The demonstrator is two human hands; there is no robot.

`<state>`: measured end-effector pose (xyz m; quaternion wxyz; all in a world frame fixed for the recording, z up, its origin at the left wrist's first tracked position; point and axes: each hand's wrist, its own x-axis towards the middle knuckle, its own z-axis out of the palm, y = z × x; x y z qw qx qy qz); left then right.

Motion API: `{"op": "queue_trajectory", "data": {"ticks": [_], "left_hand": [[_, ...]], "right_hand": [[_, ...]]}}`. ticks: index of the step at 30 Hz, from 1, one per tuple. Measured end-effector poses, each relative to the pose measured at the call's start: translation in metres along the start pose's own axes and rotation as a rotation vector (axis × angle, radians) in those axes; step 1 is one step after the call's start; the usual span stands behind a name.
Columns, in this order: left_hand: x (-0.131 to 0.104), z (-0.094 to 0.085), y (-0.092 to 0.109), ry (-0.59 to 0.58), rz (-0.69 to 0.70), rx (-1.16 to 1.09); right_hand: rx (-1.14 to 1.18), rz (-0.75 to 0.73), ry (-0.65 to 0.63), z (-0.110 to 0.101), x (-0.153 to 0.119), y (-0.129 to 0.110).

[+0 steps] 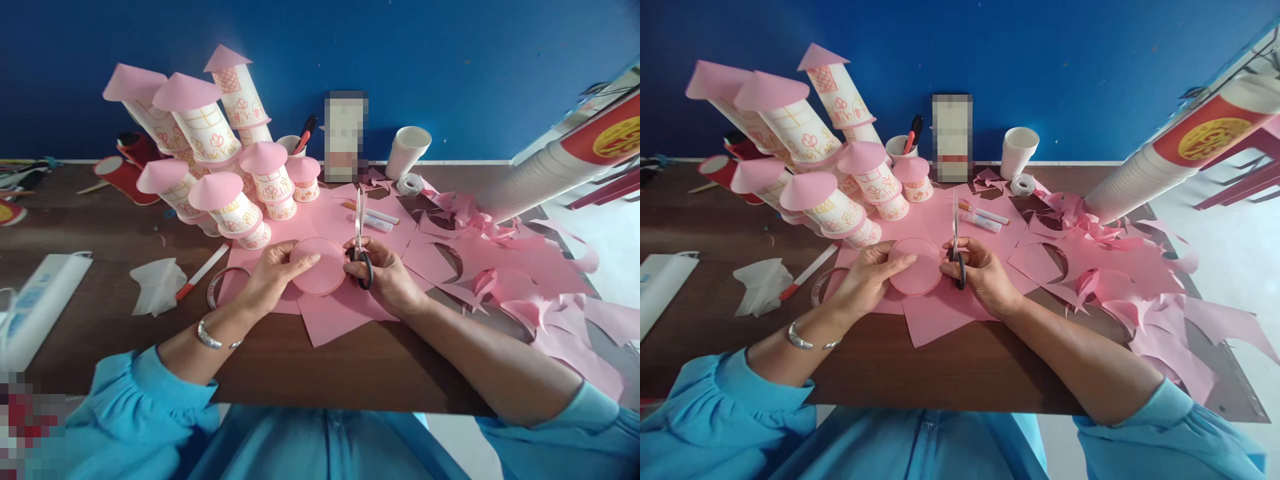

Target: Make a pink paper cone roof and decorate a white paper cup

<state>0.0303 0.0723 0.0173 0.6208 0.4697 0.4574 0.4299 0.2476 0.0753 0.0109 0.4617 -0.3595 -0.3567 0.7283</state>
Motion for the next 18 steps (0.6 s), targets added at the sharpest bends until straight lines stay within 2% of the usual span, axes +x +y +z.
{"op": "queue_trajectory", "data": {"ticks": [4,7,11,18], "left_hand": [[0.002,0.002,-0.002,0.077,0.02,-0.041],[0.003,0.003,-0.002,0.155,0.067,-0.047],[0.003,-0.001,-0.003,0.203,0.149,-0.04],[0.001,-0.001,0.0,0.23,0.164,-0.02]], "right_hand": [[-0.048,-0.024,0.048,-0.005,0.001,-0.003],[-0.184,-0.085,0.1,-0.009,0.001,-0.003],[-0.468,-0.178,0.057,-0.011,-0.002,-0.001],[-0.94,-0.335,-0.028,-0.009,-0.012,0.001]]}}
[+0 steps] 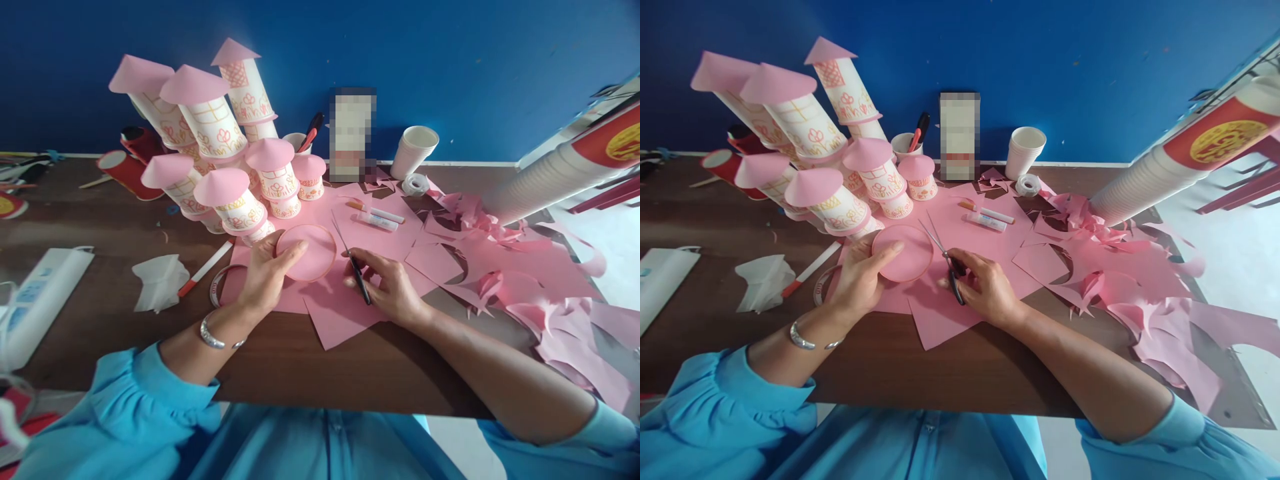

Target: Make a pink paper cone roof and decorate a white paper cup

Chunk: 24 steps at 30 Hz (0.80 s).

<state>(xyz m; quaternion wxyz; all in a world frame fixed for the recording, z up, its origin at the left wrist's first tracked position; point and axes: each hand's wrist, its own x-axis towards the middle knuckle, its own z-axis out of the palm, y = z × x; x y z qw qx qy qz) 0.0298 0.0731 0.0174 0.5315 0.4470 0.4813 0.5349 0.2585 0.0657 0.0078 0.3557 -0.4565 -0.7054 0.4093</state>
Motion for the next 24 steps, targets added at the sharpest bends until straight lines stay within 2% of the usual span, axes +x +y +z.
{"op": "queue_trajectory", "data": {"ticks": [3,7,11,14,16,20,22,24], "left_hand": [[-0.002,0.001,0.001,-0.019,-0.008,-0.017],[-0.004,0.003,0.001,-0.053,-0.017,-0.085],[-0.004,0.005,0.002,-0.063,0.005,-0.077],[-0.002,0.002,0.002,-0.032,0.097,0.079],[0.0,-0.001,0.004,0.008,0.301,0.302],[0.002,-0.008,0.009,0.023,0.938,0.744],[0.002,-0.011,0.009,0.01,1.128,0.836],[0.002,-0.013,0.007,0.004,1.221,0.869]], "right_hand": [[-0.094,-0.049,-0.003,0.002,-0.003,-0.001],[-0.068,0.032,0.0,0.003,-0.003,0.001],[0.048,0.159,0.012,0.004,-0.001,0.003],[0.242,0.229,-0.001,0.003,0.001,0.001],[0.421,0.279,-0.017,0.002,0.001,-0.002],[0.789,0.351,-0.014,0.002,-0.001,-0.011],[0.914,0.37,-0.025,0.003,-0.002,-0.015],[0.971,0.388,-0.031,0.006,-0.003,-0.018]]}}
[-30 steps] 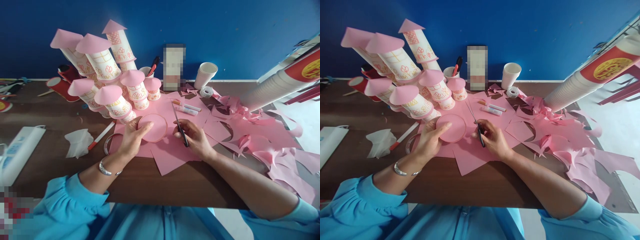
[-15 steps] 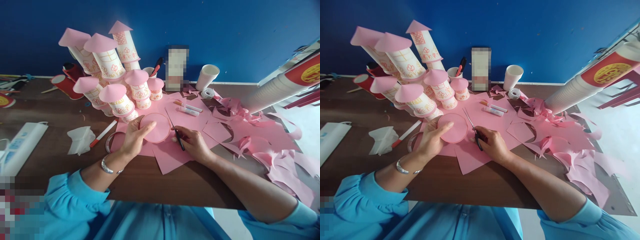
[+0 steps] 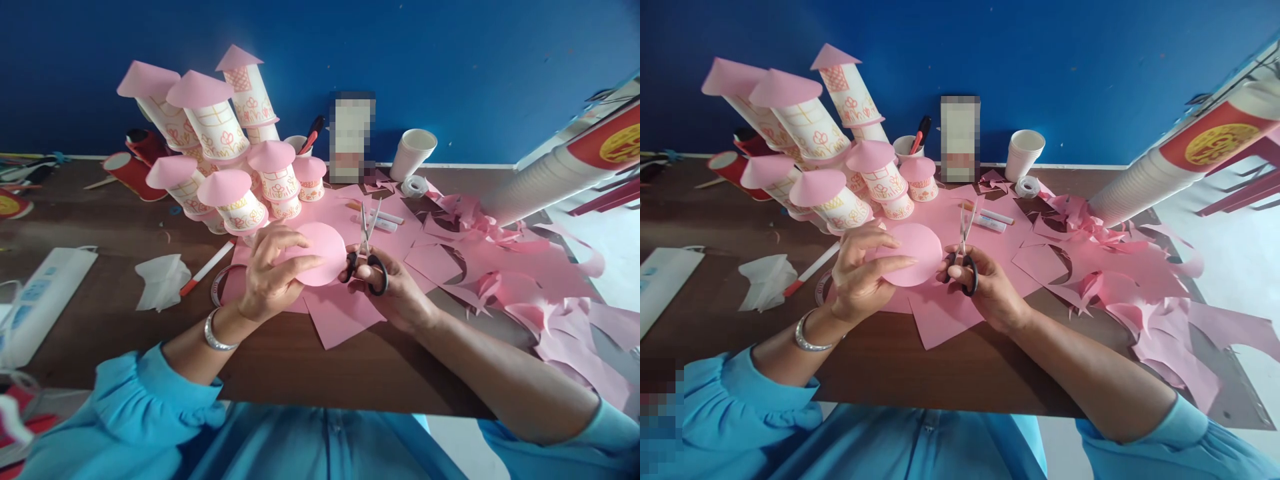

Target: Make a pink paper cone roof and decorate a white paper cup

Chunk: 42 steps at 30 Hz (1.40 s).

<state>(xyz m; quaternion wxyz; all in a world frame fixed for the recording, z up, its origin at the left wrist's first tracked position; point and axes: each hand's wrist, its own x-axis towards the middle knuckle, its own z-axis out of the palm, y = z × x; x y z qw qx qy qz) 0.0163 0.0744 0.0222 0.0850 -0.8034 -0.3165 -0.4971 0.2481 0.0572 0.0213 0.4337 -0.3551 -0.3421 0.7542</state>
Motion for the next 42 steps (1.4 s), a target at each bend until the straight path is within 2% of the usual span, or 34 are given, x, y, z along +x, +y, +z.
{"op": "queue_trajectory", "data": {"ticks": [3,6,9,12,15,17,22,24,29,33,37,42], "left_hand": [[-0.005,0.001,0.001,-0.037,0.012,0.012],[-0.008,0.001,0.003,-0.124,-0.133,-0.037],[-0.006,0.003,0.005,-0.084,-0.369,-0.183],[-0.002,0.008,0.005,0.017,-0.697,-0.496],[0.0,0.013,0.004,-0.068,-1.051,-0.911],[-0.001,0.014,0.005,-0.156,-1.145,-1.063],[-0.006,0.012,0.011,-0.292,-1.151,-1.028],[-0.006,0.012,0.012,-0.259,-1.162,-1.018],[0.0,0.013,0.008,-0.065,-1.194,-0.968],[0.007,0.011,0.003,0.022,-1.13,-0.891],[0.011,0.007,0.0,0.016,-1.122,-0.9],[0.014,0.002,-0.001,-0.025,-1.095,-0.832]], "right_hand": [[0.004,0.012,0.042,0.004,-0.001,0.002],[-0.024,0.001,0.094,0.004,0.0,0.003],[-0.06,-0.04,0.134,0.001,0.003,0.002],[-0.105,-0.081,0.145,-0.003,0.006,0.0],[-0.14,-0.107,0.138,-0.005,0.009,-0.002],[-0.147,-0.12,0.127,-0.005,0.01,-0.002],[-0.204,-0.102,0.076,-0.006,0.009,0.002],[-0.238,-0.092,0.067,-0.008,0.009,0.002],[-0.413,-0.101,0.071,-0.012,0.006,-0.004],[-0.581,-0.143,0.057,-0.015,0.006,-0.015],[-0.771,-0.129,0.016,-0.022,0.009,-0.022],[-0.89,-0.095,-0.021,-0.029,0.009,-0.027]]}}
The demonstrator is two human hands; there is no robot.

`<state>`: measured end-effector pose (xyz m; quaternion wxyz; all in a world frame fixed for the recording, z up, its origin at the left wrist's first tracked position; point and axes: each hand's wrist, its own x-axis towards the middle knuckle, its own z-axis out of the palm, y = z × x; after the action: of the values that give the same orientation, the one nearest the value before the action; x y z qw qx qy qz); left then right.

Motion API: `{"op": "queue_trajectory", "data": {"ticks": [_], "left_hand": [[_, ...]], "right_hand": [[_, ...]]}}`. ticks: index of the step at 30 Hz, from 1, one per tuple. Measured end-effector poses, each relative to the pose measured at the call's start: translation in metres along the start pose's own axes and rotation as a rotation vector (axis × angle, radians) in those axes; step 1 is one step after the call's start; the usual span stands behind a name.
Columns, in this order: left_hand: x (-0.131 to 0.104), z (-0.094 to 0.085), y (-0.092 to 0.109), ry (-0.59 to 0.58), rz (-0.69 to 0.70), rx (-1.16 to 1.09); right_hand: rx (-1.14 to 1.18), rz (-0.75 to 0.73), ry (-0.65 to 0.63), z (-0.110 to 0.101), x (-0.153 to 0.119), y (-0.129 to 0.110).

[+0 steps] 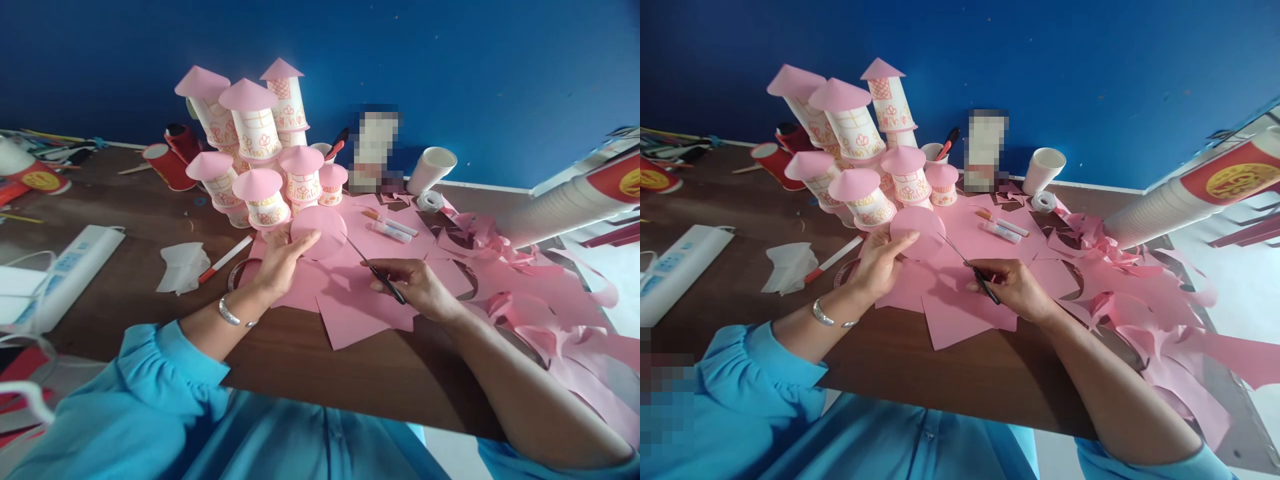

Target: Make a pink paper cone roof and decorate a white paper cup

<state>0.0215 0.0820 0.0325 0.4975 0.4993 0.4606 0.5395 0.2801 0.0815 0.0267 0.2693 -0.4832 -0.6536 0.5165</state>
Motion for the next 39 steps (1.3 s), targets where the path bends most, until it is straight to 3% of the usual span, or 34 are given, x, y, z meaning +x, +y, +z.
{"op": "queue_trajectory", "data": {"ticks": [6,16,24,39], "left_hand": [[-0.001,0.001,-0.002,-0.018,0.031,-0.003],[-0.003,-0.001,-0.022,-0.058,-0.102,-0.087],[-0.001,-0.004,-0.02,-0.126,-0.08,-0.104],[0.001,-0.007,-0.018,-0.138,-0.021,-0.048]], "right_hand": [[0.013,0.003,-0.04,0.007,-0.003,0.0],[0.055,-0.024,-0.037,0.014,-0.003,0.007],[0.046,-0.017,-0.055,0.012,-0.002,0.01],[0.059,0.03,-0.048,0.009,-0.004,0.008]]}}
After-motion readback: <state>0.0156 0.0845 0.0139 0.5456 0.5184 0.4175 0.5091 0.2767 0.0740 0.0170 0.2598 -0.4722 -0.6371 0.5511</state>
